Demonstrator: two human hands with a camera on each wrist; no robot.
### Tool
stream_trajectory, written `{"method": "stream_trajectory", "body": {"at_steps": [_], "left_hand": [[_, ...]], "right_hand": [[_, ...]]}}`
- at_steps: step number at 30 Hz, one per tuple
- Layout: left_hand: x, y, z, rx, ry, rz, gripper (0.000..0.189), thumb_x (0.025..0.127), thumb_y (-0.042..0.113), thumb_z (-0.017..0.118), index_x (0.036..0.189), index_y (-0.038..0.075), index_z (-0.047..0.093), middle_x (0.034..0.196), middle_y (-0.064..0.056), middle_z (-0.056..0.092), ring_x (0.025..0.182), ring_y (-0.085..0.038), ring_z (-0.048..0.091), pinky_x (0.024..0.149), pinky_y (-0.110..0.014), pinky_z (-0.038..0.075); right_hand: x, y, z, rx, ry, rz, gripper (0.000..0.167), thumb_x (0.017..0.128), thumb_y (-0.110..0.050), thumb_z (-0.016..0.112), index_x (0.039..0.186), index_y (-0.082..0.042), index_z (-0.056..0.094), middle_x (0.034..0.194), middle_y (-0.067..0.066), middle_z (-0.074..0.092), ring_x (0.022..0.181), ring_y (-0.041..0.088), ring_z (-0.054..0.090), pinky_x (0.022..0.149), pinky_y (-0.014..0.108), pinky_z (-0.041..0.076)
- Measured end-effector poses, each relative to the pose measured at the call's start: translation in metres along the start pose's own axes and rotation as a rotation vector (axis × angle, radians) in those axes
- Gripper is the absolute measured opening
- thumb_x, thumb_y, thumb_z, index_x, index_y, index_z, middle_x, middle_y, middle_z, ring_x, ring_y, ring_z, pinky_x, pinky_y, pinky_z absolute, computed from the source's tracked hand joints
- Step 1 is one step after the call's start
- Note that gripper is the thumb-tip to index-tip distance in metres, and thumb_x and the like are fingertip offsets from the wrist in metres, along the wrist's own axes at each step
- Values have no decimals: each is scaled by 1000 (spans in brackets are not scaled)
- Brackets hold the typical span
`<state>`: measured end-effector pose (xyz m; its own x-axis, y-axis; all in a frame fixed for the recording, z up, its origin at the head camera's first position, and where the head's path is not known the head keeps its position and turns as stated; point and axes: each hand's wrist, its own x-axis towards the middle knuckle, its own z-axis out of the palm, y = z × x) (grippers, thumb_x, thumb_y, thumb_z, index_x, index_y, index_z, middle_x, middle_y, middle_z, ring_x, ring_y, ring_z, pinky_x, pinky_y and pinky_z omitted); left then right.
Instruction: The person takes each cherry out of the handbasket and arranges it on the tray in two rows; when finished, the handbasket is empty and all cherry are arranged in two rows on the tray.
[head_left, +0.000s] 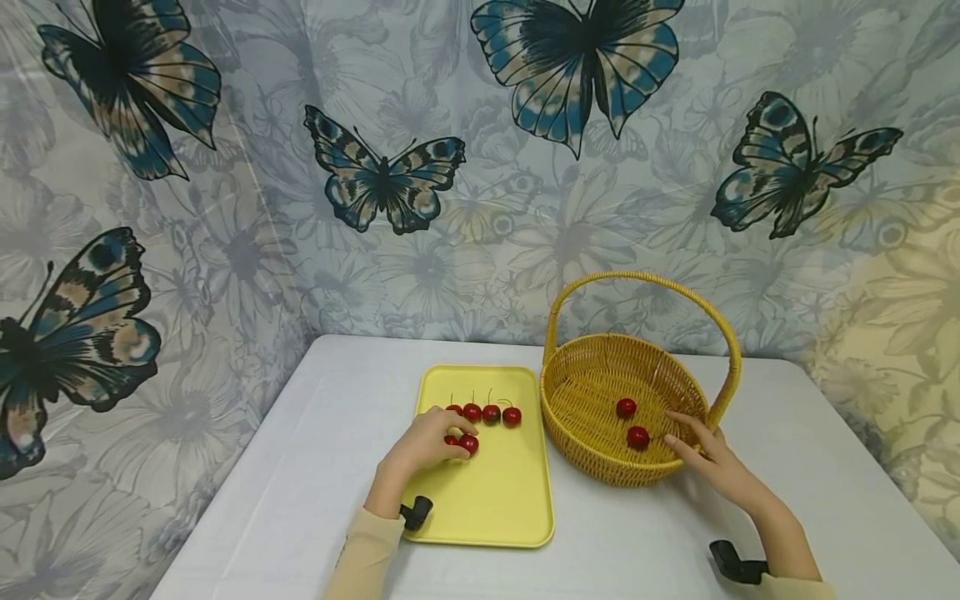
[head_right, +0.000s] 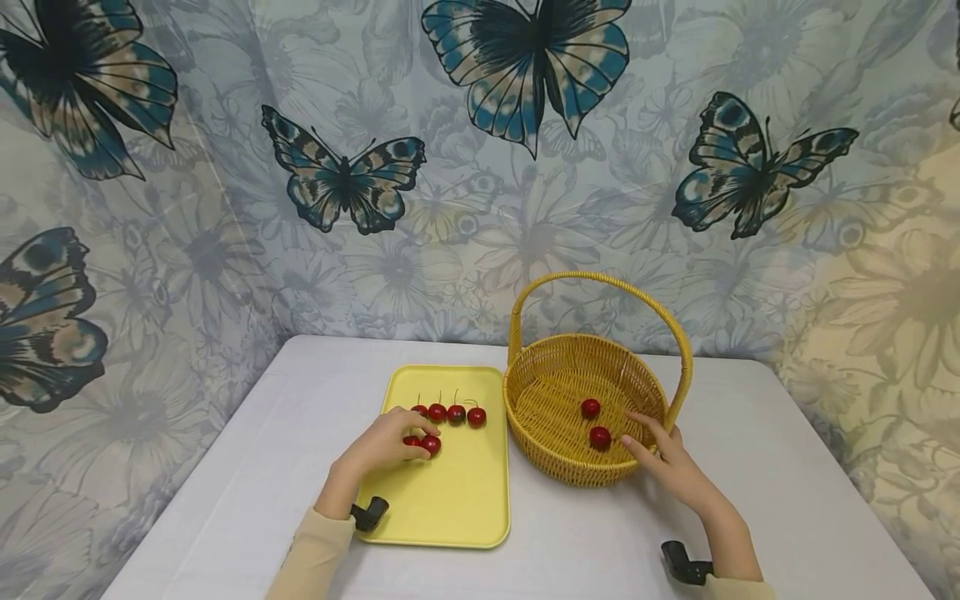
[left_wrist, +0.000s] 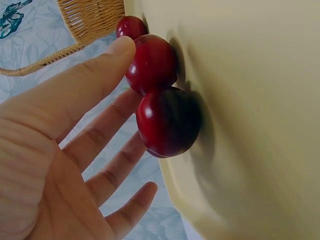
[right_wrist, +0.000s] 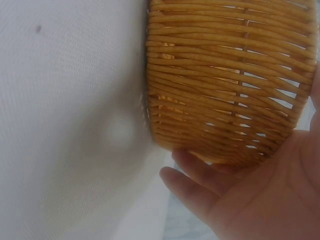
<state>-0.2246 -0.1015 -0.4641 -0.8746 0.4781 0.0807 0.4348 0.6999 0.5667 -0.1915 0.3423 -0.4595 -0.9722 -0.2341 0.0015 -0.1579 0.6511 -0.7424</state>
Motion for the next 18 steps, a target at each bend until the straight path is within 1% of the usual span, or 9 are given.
{"method": "stream_trajectory", "body": {"at_steps": [1, 4, 9, 12, 15, 18], "left_hand": [[0, 0, 0, 7, 7, 14, 29, 75, 19, 77, 103, 15, 71, 100, 4, 69, 93, -22, 56, 75, -29, 46], [-1, 0, 0, 10, 14, 26, 29, 76, 18, 77, 103, 14, 71, 100, 3, 69, 93, -23, 57, 74, -29, 46], [-2, 4, -4, -7, 1, -6, 29, 77, 19, 75, 105, 15, 71, 103, 4, 68, 96, -23, 58, 78, -29, 47], [-2, 7, -6, -2, 0, -9, 29, 78, 20, 75, 106, 16, 70, 104, 5, 68, 97, -22, 58, 80, -30, 48], [-2, 10, -7, -12, 0, -6, 29, 78, 21, 75, 107, 17, 70, 105, 6, 67, 100, -20, 58, 85, -32, 46], [-1, 14, -8, -36, -7, 13, 30, 79, 20, 74, 109, 17, 69, 107, 5, 67, 104, -20, 57, 95, -36, 42]], "right_hand": [[0, 0, 0, -1, -1, 3, 54, 98, -30, 45, 142, -4, 28, 142, 38, 7, 127, 59, 6, 81, 77, 24], [0, -1, 0, -2, -4, 7, 54, 98, -30, 44, 142, -3, 27, 141, 39, 7, 127, 59, 6, 80, 77, 24], [0, -2, 0, -4, 1, 3, 54, 98, -29, 45, 143, -3, 27, 141, 39, 7, 126, 59, 5, 80, 77, 23], [0, -3, 0, -4, 5, 0, 54, 98, -29, 45, 143, -4, 27, 141, 39, 7, 127, 60, 5, 81, 77, 23], [0, -3, 0, -2, 10, -5, 53, 98, -28, 45, 142, -4, 28, 141, 39, 7, 127, 60, 5, 81, 77, 22], [0, -2, 0, 2, 14, -10, 53, 98, -27, 45, 142, -3, 28, 141, 38, 7, 126, 59, 5, 81, 77, 22]]}}
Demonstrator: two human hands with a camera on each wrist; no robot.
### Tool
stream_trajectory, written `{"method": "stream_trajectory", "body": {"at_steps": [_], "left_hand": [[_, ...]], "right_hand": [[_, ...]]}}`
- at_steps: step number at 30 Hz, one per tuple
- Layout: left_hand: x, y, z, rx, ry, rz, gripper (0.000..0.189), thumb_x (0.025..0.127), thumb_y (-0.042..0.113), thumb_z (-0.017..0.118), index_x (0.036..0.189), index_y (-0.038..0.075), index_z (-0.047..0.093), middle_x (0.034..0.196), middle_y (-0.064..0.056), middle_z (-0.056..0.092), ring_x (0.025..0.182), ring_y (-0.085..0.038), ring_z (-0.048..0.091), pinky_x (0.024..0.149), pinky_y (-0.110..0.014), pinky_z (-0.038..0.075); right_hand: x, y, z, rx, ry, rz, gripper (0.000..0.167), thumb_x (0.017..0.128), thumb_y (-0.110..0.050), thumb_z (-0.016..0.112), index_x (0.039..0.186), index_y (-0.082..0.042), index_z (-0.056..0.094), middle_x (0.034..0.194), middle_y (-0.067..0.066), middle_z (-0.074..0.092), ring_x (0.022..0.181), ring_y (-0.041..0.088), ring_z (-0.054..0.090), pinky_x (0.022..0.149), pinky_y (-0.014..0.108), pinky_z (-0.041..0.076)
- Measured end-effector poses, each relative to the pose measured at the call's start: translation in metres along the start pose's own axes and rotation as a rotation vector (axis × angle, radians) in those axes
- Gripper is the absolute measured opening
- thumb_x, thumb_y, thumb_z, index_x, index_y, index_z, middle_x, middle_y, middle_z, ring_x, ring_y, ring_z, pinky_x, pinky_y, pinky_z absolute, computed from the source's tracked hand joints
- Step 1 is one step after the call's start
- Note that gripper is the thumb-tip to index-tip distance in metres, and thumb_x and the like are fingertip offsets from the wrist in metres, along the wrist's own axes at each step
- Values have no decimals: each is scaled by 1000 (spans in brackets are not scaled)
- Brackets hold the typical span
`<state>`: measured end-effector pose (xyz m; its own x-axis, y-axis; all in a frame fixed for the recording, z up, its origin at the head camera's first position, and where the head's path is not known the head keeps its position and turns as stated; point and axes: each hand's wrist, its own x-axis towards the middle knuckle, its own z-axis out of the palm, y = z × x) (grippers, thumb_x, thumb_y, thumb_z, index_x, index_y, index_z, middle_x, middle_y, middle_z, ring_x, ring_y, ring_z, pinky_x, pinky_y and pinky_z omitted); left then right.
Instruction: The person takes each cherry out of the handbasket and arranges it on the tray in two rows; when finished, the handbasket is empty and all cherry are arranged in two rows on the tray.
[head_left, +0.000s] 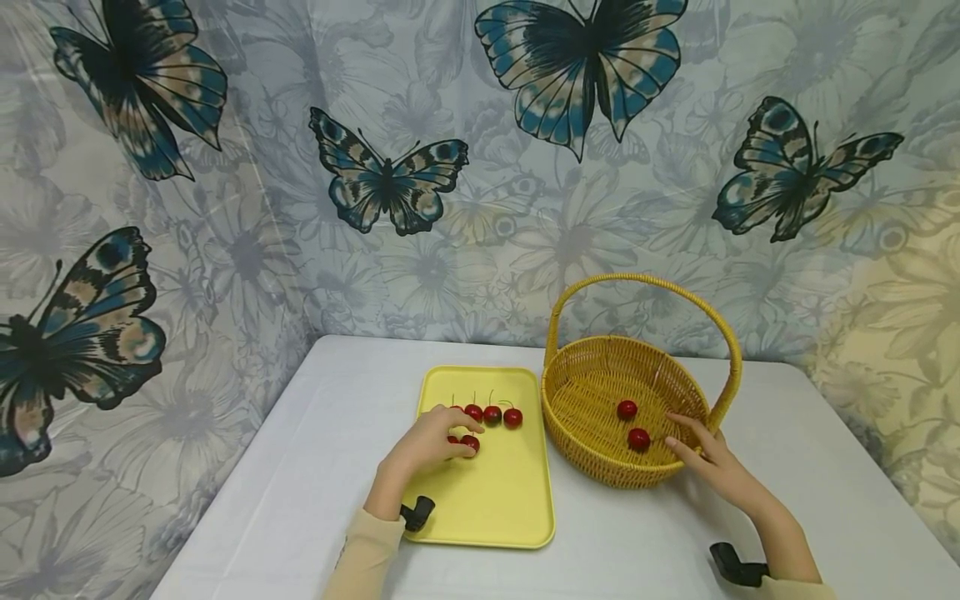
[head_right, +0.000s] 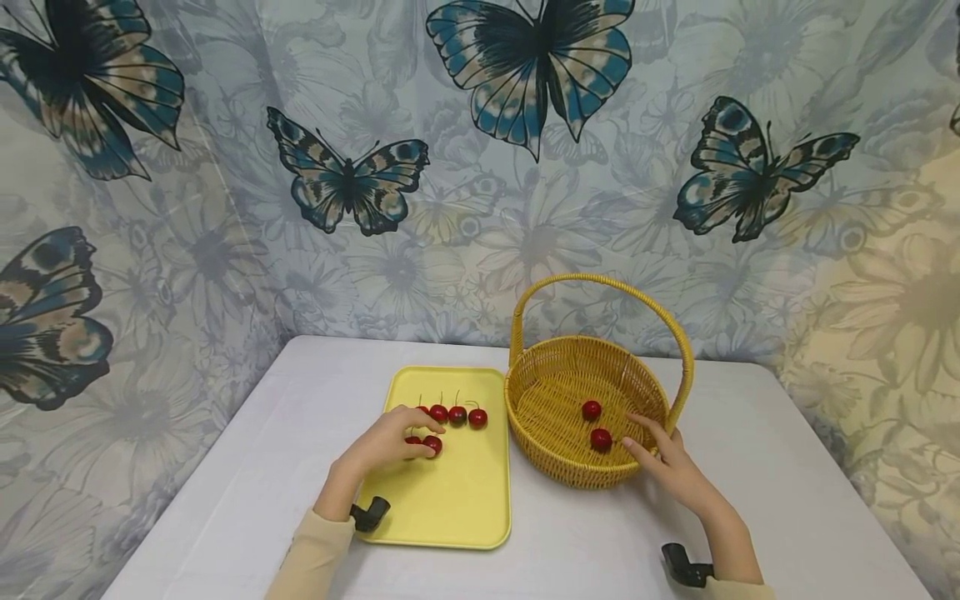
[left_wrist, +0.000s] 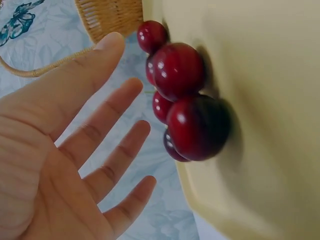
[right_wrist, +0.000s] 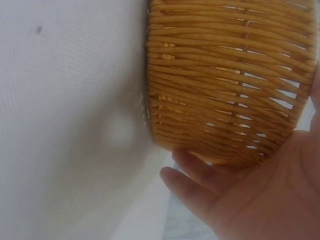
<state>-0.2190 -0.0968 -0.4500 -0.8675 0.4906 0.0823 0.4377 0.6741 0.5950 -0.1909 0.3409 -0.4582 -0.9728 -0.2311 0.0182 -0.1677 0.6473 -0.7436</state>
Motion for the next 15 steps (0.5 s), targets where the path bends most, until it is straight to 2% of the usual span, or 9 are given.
{"method": "stream_trajectory", "body": {"at_steps": [2, 6, 8, 12, 15], "left_hand": [[0, 3, 0, -10, -6, 17, 30, 80, 18, 73, 109, 16, 69, 109, 5, 67, 106, -19, 57, 102, -39, 37], [3, 9, 3, 4, -7, 67, 28, 80, 17, 72, 109, 16, 69, 107, 5, 67, 106, -17, 57, 107, -44, 31], [5, 14, 5, 3, -9, 92, 28, 81, 17, 72, 109, 16, 69, 107, 5, 67, 105, -17, 58, 105, -41, 35], [8, 25, 13, 10, -14, 145, 29, 81, 20, 72, 110, 18, 68, 107, 7, 67, 104, -15, 59, 94, -30, 44], [11, 33, 20, 34, -19, 187, 29, 82, 24, 71, 111, 19, 68, 108, 11, 66, 105, -11, 58, 93, -24, 44]], "right_hand": [[0, 1, 0, 3, -1, -2, 53, 98, -27, 45, 142, -3, 28, 141, 38, 7, 126, 59, 5, 81, 77, 22], [0, 1, 1, 5, -5, 4, 54, 98, -28, 45, 142, -3, 27, 141, 38, 7, 126, 59, 5, 81, 77, 22], [0, 1, 1, 1, -5, 8, 54, 98, -28, 45, 143, -4, 27, 141, 38, 6, 126, 59, 5, 81, 77, 22], [0, 1, 1, -7, -7, 11, 54, 98, -28, 44, 143, -4, 27, 141, 39, 6, 126, 60, 5, 80, 77, 23], [0, 1, 1, -6, -9, 13, 54, 98, -29, 44, 143, -4, 27, 141, 39, 6, 126, 60, 5, 80, 77, 23]]}}
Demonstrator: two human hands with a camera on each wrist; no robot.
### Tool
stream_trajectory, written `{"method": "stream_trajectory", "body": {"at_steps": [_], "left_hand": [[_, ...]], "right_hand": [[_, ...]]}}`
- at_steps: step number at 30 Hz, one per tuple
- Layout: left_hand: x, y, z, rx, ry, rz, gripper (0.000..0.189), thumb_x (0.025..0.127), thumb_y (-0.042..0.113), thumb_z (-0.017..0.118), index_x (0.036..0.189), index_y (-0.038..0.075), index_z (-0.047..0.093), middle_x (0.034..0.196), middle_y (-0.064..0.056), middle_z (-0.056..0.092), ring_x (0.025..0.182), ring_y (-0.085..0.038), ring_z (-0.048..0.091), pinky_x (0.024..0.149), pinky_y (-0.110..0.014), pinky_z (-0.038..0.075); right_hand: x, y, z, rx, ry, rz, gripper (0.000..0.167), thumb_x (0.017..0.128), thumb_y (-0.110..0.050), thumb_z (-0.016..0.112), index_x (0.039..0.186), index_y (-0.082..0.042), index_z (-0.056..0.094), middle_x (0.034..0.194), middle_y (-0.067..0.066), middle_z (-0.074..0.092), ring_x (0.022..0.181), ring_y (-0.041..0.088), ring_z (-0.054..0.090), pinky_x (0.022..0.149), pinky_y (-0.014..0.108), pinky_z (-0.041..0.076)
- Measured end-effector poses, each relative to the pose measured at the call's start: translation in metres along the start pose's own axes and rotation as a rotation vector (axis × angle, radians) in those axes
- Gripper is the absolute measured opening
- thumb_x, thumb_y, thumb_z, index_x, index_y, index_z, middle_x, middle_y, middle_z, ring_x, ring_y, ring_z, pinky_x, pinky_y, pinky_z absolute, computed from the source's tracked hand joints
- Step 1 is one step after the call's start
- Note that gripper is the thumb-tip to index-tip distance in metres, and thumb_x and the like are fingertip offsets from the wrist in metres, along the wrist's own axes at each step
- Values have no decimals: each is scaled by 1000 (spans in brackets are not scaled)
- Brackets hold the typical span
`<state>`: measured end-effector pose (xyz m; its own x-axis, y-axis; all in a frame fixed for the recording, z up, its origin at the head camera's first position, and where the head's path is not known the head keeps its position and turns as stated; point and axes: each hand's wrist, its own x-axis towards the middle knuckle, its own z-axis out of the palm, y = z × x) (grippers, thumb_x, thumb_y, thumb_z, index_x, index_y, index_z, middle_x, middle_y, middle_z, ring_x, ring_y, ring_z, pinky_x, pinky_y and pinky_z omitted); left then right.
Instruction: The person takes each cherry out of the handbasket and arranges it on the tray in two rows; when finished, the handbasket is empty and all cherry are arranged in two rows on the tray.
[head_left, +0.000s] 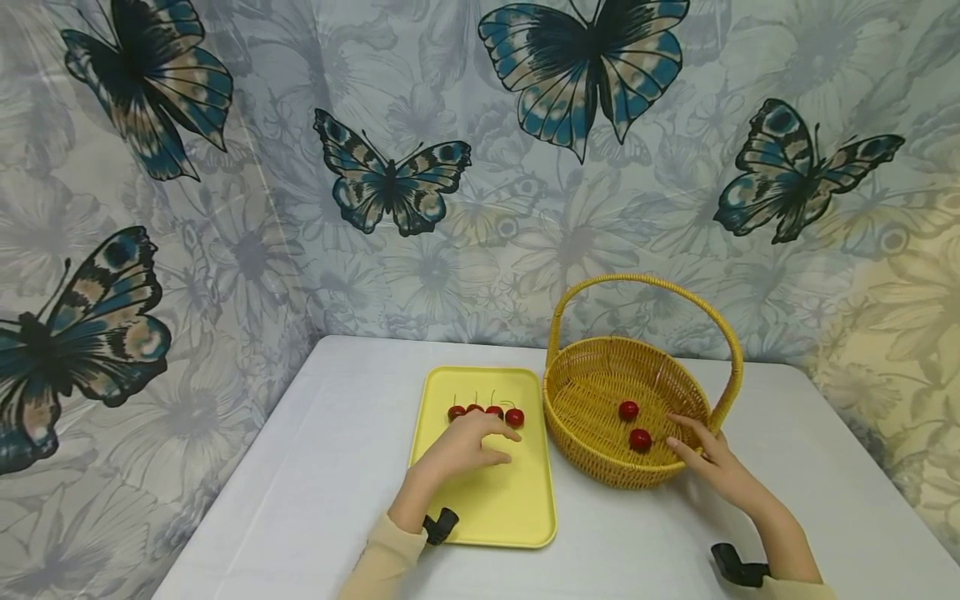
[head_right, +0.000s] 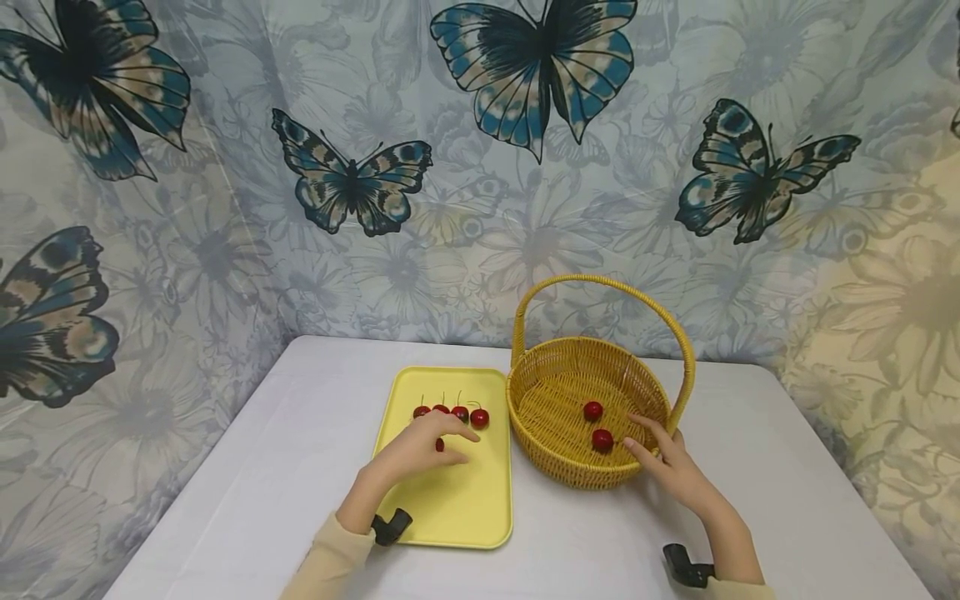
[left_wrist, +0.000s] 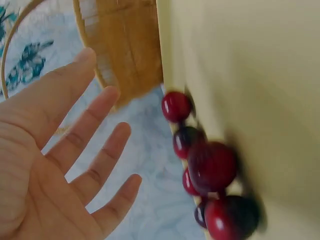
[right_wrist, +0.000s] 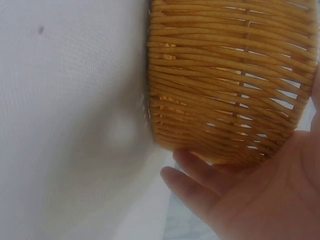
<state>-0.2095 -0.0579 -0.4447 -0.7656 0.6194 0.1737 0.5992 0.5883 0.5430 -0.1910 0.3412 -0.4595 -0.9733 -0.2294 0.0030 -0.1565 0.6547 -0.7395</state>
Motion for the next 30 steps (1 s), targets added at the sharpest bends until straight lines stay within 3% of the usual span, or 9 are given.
{"method": "stream_trajectory", "body": {"at_steps": [6, 17, 25, 30], "left_hand": [[7, 15, 10, 29, -18, 68, 28, 84, 27, 68, 112, 21, 68, 110, 14, 65, 108, -7, 54, 98, -27, 40], [25, 39, 22, 69, -9, 153, 26, 89, 28, 63, 114, 23, 66, 113, 12, 63, 108, -6, 55, 97, -23, 40], [43, 56, 30, 98, 16, 186, 26, 89, 31, 62, 114, 25, 66, 109, 10, 63, 102, -6, 55, 89, -17, 42], [54, 63, 36, 70, 21, 201, 26, 91, 32, 58, 114, 22, 65, 111, 9, 62, 107, -6, 54, 93, -16, 41]], "right_hand": [[1, -2, 0, 2, 5, -4, 53, 98, -29, 44, 143, -4, 27, 141, 39, 7, 126, 60, 5, 81, 77, 23], [-2, -1, 0, 2, -2, 0, 54, 99, -31, 43, 142, -3, 27, 141, 39, 8, 126, 60, 5, 80, 77, 22], [-1, -2, 1, 2, 2, 9, 54, 99, -30, 43, 142, -3, 27, 140, 40, 5, 126, 60, 5, 81, 77, 23], [-2, -2, 1, -6, 7, 14, 54, 99, -30, 43, 142, -3, 28, 139, 40, 7, 125, 60, 7, 80, 77, 25]]}}
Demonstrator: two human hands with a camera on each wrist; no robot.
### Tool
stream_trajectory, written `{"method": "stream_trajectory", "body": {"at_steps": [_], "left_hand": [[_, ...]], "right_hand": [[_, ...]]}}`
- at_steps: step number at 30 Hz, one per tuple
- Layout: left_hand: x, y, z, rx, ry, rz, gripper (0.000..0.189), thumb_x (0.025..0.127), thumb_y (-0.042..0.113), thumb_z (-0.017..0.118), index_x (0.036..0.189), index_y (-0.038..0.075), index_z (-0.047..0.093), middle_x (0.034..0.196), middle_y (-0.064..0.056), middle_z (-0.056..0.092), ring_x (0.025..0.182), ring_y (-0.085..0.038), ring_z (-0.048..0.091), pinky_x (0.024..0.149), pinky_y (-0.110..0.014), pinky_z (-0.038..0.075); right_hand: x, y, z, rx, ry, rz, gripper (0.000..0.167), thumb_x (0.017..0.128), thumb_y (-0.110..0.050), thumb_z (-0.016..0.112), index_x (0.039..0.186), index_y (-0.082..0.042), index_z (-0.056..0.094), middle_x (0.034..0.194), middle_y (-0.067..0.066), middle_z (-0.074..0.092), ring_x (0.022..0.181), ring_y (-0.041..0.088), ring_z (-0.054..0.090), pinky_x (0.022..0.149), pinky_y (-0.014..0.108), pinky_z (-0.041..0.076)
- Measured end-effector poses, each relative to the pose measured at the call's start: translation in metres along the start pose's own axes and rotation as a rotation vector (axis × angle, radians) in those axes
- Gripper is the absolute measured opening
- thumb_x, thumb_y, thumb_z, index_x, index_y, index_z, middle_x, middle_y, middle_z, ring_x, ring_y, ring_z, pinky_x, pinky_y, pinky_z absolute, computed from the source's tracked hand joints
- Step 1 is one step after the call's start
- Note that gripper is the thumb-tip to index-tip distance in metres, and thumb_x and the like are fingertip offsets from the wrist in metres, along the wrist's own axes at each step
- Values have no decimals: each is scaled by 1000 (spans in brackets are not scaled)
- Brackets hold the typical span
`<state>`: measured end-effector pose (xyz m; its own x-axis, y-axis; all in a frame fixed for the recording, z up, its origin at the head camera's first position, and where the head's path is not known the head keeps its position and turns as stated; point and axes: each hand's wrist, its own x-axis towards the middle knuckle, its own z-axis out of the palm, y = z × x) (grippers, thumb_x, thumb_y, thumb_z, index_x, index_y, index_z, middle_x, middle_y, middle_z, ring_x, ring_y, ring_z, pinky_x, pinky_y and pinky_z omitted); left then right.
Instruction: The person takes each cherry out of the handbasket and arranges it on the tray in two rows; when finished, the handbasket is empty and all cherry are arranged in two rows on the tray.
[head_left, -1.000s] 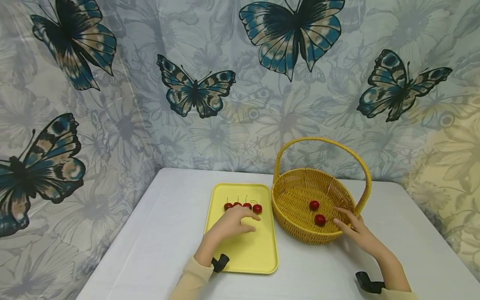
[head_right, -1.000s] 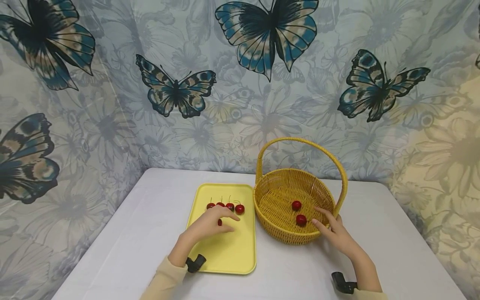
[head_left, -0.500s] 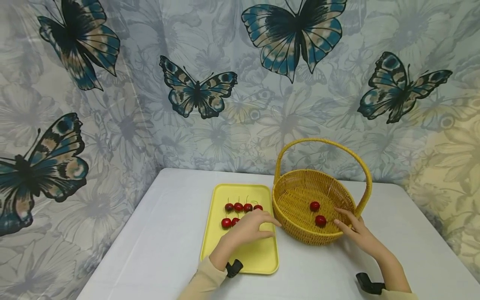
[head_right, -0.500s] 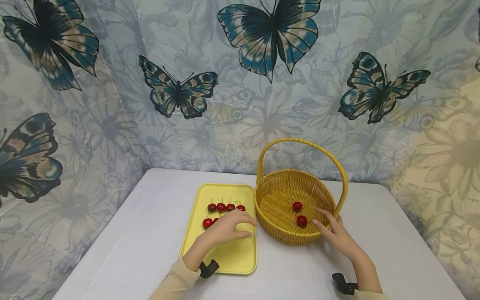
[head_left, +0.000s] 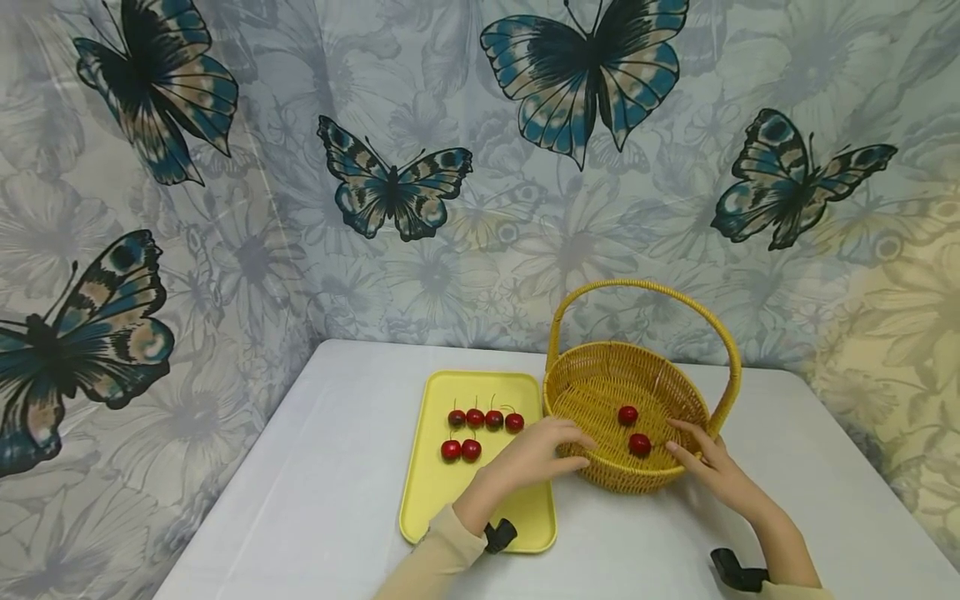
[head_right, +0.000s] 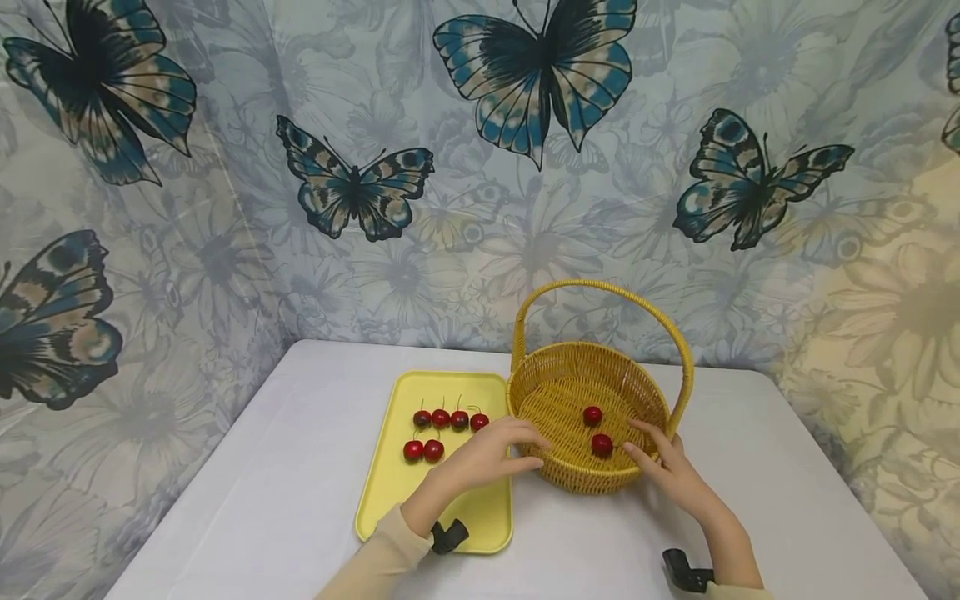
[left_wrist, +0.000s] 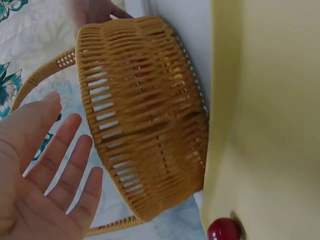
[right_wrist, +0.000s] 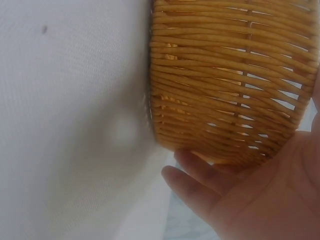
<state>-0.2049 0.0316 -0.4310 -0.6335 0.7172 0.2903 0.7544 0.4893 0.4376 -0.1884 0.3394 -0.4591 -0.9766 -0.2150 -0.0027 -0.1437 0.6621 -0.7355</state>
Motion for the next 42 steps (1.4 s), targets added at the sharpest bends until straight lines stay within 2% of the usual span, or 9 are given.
{"method": "stream_trajectory", "body": {"at_steps": [5, 10, 16, 24, 31, 42], "left_hand": [[14, 1, 11, -98, -5, -5, 28, 92, 31, 57, 117, 19, 64, 114, 9, 62, 107, -4, 54, 90, -12, 41], [28, 1, 21, -150, -24, -57, 28, 92, 30, 58, 118, 20, 63, 113, 10, 61, 105, 0, 54, 87, -9, 41], [45, -1, 29, -153, -47, -90, 28, 91, 29, 59, 118, 20, 63, 114, 11, 61, 105, -1, 55, 87, -12, 43], [63, -3, 31, -136, -74, -133, 29, 89, 26, 62, 118, 20, 63, 113, 10, 62, 105, -4, 56, 85, -10, 43], [78, -5, 36, -99, -112, -140, 29, 88, 25, 63, 117, 19, 64, 113, 10, 63, 104, -2, 57, 84, -9, 43], [98, -14, 44, -114, -162, -181, 33, 87, 22, 66, 119, 17, 64, 116, 9, 64, 110, -4, 55, 89, -12, 42]], "right_hand": [[-1, 2, 1, 1, 5, -5, 52, 99, -30, 43, 141, -3, 29, 140, 39, 10, 125, 59, 8, 80, 76, 25], [-2, 3, 2, -9, 10, -2, 52, 99, -30, 43, 141, -3, 30, 140, 37, 12, 125, 58, 9, 81, 76, 25], [-2, 2, 2, -15, 1, 8, 53, 99, -31, 43, 142, -4, 28, 139, 39, 10, 124, 59, 10, 79, 76, 27], [-1, 0, 1, -1, -3, 5, 52, 99, -31, 43, 141, -4, 29, 139, 38, 9, 125, 58, 9, 80, 76, 27], [-1, 0, 0, -7, -2, 10, 53, 99, -32, 43, 141, -5, 29, 139, 39, 9, 125, 58, 10, 80, 76, 28], [-2, -2, -1, -16, 3, 5, 53, 99, -32, 43, 142, -5, 29, 140, 38, 11, 124, 56, 12, 80, 75, 29]]}}
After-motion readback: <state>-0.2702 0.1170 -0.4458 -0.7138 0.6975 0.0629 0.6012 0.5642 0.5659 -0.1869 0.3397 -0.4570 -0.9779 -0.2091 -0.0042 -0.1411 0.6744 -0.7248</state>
